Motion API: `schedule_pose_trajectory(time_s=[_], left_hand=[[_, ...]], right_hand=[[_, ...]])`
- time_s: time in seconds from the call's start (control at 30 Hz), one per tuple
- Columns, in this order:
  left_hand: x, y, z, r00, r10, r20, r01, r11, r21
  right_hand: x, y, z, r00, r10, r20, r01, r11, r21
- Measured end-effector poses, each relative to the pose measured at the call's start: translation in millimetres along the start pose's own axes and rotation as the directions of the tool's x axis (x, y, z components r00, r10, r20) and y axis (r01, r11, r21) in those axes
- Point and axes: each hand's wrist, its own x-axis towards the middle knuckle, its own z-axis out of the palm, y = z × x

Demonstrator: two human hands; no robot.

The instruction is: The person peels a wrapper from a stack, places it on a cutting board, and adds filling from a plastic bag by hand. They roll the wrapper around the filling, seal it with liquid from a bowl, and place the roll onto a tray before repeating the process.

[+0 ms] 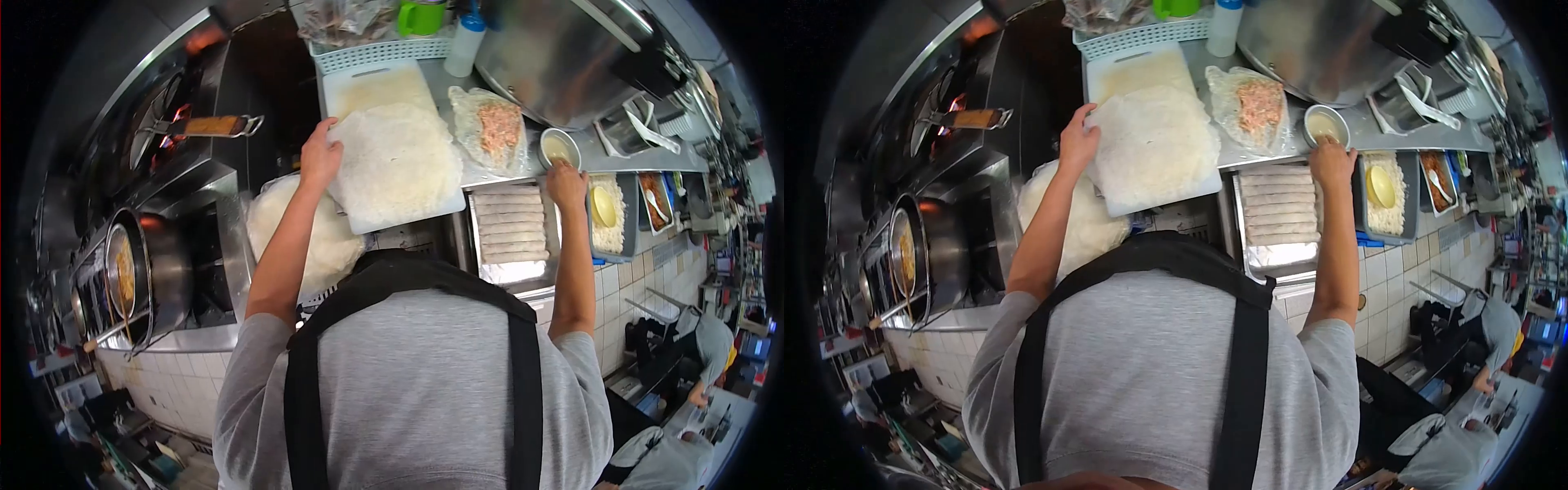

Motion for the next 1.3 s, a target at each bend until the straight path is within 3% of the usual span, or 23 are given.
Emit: schedule_pose_trajectory(time_s=[0.1, 0.2, 0.27, 0.33, 0.37, 0.4, 0.43, 0.47, 0.5, 0.53, 0.57, 0.63, 0.73, 0.87, 0.9, 1.0, 1.03, 1.13, 1.17, 1.2, 1.23, 1.3], left_hand=[[-4.1, 5.6, -2.4, 1.0, -0.018, -0.006, 0.018, 1.0, -0.01], [-3.1, 3.8, -1.5, 0.999, -0.034, -0.03, 0.032, 0.998, -0.058], [-5.0, 1.3, 3.2, 0.995, -0.01, -0.103, 0.007, 0.999, -0.036], [-7.7, 2.3, 6.4, 0.974, 0.056, -0.219, -0.045, 0.998, 0.054], [-10.1, 5.7, 2.9, 0.976, 0.115, -0.187, -0.099, 0.991, 0.094], [-15.6, 11.1, -2.4, 0.973, 0.173, -0.151, -0.153, 0.979, 0.132], [-22.2, 15.1, -5.8, 0.967, 0.228, -0.112, -0.208, 0.964, 0.168], [-28.7, 17.6, -6.9, 0.962, 0.265, -0.061, -0.251, 0.952, 0.176], [-34.9, 20.8, -7.4, 0.954, 0.301, -0.009, -0.295, 0.938, 0.182], [-40.4, 23.6, -8.0, 0.94, 0.337, 0.044, -0.339, 0.922, 0.184], [-44.9, 25.4, -8.3, 0.934, 0.353, 0.064, -0.358, 0.912, 0.2], [-52.4, 22.1, -4.2, 0.937, 0.343, 0.057, -0.347, 0.911, 0.221], [-58.4, 21.8, -6.3, 0.94, 0.34, 0.036, -0.339, 0.91, 0.24], [-61.3, 17.7, -0.4, 0.949, 0.312, 0.047, -0.313, 0.912, 0.267], [-60.5, 17.3, -0.7, 0.945, 0.323, 0.043, -0.323, 0.911, 0.255], [-58.1, 29.4, -8.0, 0.952, 0.296, 0.084, -0.307, 0.892, 0.333], [-55.6, 39.4, -12.0, 0.962, 0.246, 0.121, -0.274, 0.89, 0.365], [-32.9, 51.6, 5.3, 0.956, 0.241, 0.167, -0.254, 0.965, 0.063], [-23.6, 58.1, 19.0, 0.956, 0.126, 0.264, -0.062, 0.97, -0.237], [-13.4, 67.6, 38.9, 0.921, 0.042, 0.388, 0.166, 0.858, -0.487], [-3.9, 80.8, 56.7, 0.852, 0.003, 0.523, 0.398, 0.645, -0.652], [7.7, 116.5, 88.5, 0.784, -0.023, 0.62, 0.583, 0.372, -0.723]], right_hand=[[0.8, -1.1, -4.1, 1.0, 0.003, 0.001, -0.003, 0.999, 0.032], [3.9, 4.5, -3.2, 0.964, 0.085, -0.253, 0.014, 0.931, 0.365], [15.0, -1.3, -8.1, 0.911, 0.211, -0.354, 0.088, 0.738, 0.669], [26.7, -25.2, -8.9, 0.869, 0.31, -0.384, 0.223, 0.448, 0.866], [22.2, -59.3, -30.3, 0.908, 0.236, -0.347, 0.235, 0.401, 0.886], [21.3, -92.1, -35.5, 0.912, 0.165, -0.377, 0.264, 0.467, 0.844], [21.9, -125.8, -32.0, 0.931, 0.019, -0.365, 0.326, 0.405, 0.854], [18.2, -165.1, -40.1, 0.907, -0.133, -0.4, 0.409, 0.505, 0.76], [21.3, -201.0, -24.5, 0.875, -0.236, -0.424, 0.484, 0.476, 0.735], [24.2, -233.6, -14.7, 0.756, -0.342, -0.557, 0.652, 0.463, 0.6], [29.0, -263.7, -6.4, 0.73, -0.477, -0.49, 0.682, 0.454, 0.573], [28.9, -312.9, -0.9, 0.589, -0.592, -0.549, 0.807, 0.464, 0.365], [29.7, -322.6, -9.7, 0.592, -0.643, -0.487, 0.806, 0.491, 0.332], [28.5, -280.2, -11.4, 0.754, -0.512, -0.411, 0.644, 0.7, 0.31], [23.4, -272.8, -3.7, 0.735, -0.509, -0.448, 0.644, 0.73, 0.228], [-8.8, -236.3, -24.6, 0.783, -0.534, -0.32, 0.619, 0.725, 0.303], [-14.6, -219.5, -26.5, 0.778, -0.502, -0.378, 0.623, 0.691, 0.367], [-7.2, -163.1, -21.7, 0.899, -0.191, -0.394, 0.389, 0.761, 0.519], [-6.3, -146.3, -30.0, 0.916, -0.086, -0.392, 0.309, 0.775, 0.551], [-4.3, -135.6, -27.5, 0.908, -0.009, -0.42, 0.281, 0.756, 0.592], [-0.9, -126.8, -23.1, 0.894, 0.07, -0.443, 0.256, 0.732, 0.631], [7.8, -117.3, -11.5, 0.9, 0.175, -0.4, 0.186, 0.676, 0.713]])
